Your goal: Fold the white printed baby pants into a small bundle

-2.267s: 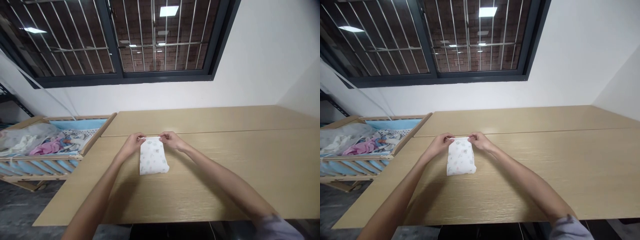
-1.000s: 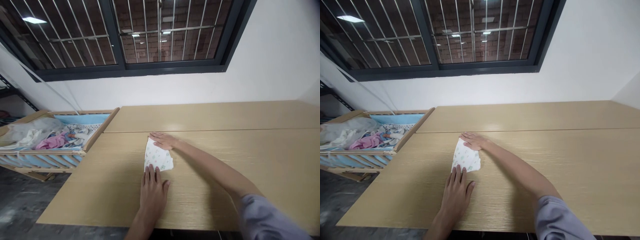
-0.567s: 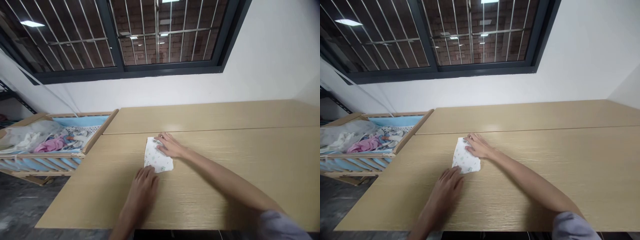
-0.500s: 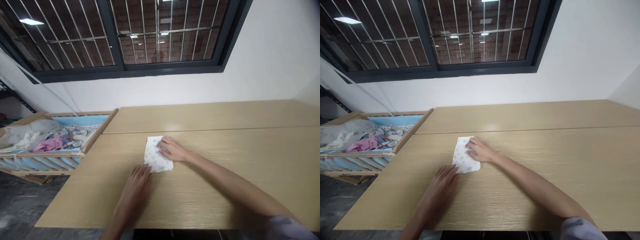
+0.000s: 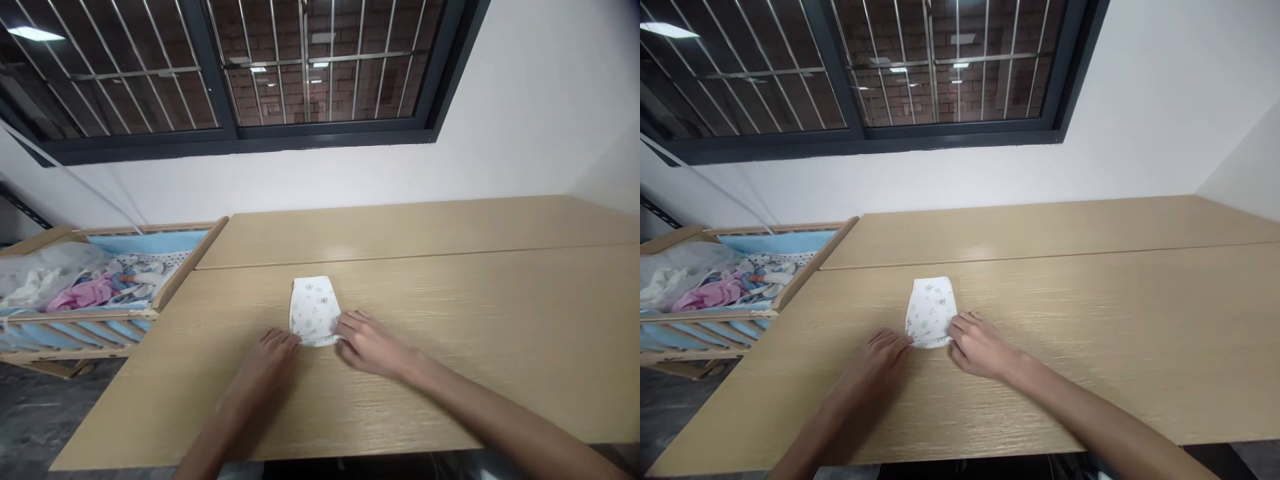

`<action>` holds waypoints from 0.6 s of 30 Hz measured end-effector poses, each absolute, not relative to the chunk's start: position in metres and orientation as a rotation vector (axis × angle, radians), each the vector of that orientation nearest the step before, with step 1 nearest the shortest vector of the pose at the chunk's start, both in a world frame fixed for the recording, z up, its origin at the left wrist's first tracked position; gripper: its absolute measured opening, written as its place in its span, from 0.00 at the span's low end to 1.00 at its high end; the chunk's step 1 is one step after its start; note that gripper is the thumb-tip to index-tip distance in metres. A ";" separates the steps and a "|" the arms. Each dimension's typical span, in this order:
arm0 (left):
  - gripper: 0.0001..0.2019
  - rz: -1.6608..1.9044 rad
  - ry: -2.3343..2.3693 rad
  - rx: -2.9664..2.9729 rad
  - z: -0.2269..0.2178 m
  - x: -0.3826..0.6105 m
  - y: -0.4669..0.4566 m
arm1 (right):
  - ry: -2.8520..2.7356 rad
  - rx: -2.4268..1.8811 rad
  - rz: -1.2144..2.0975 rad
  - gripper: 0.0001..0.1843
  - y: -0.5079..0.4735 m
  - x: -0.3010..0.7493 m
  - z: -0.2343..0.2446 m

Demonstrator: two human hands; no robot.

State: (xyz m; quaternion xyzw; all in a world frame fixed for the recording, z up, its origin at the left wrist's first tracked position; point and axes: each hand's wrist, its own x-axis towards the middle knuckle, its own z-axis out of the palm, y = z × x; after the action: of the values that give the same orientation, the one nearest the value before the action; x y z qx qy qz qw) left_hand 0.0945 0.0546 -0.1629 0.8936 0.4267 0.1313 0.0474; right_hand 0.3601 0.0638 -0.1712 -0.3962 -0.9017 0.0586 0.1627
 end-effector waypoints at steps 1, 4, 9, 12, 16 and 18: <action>0.11 0.433 1.304 2.697 -0.159 0.096 0.054 | -2.556 -1.161 0.222 0.11 0.062 0.361 -0.164; 0.12 0.508 1.322 2.616 -0.145 0.102 0.061 | -2.458 -1.230 0.395 0.10 0.068 0.364 -0.143; 0.14 0.569 1.506 2.565 -0.125 0.114 0.109 | -2.233 -1.276 0.570 0.10 0.118 0.367 -0.132; 0.15 0.574 1.690 2.511 -0.131 0.124 0.148 | -2.083 -1.313 0.592 0.09 0.159 0.363 -0.147; 0.14 0.557 1.853 2.422 -0.160 0.135 0.186 | -1.984 -1.410 0.525 0.09 0.200 0.355 -0.177; 0.14 0.549 1.891 2.388 -0.173 0.137 0.196 | -1.970 -1.468 0.530 0.10 0.209 0.353 -0.187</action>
State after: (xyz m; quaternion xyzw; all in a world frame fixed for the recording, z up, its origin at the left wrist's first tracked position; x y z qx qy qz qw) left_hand 0.1368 0.1961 -0.1729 0.7712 0.6109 0.1773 0.0233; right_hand 0.3526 0.2093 -0.1869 -0.5556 -0.7454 0.2006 0.3088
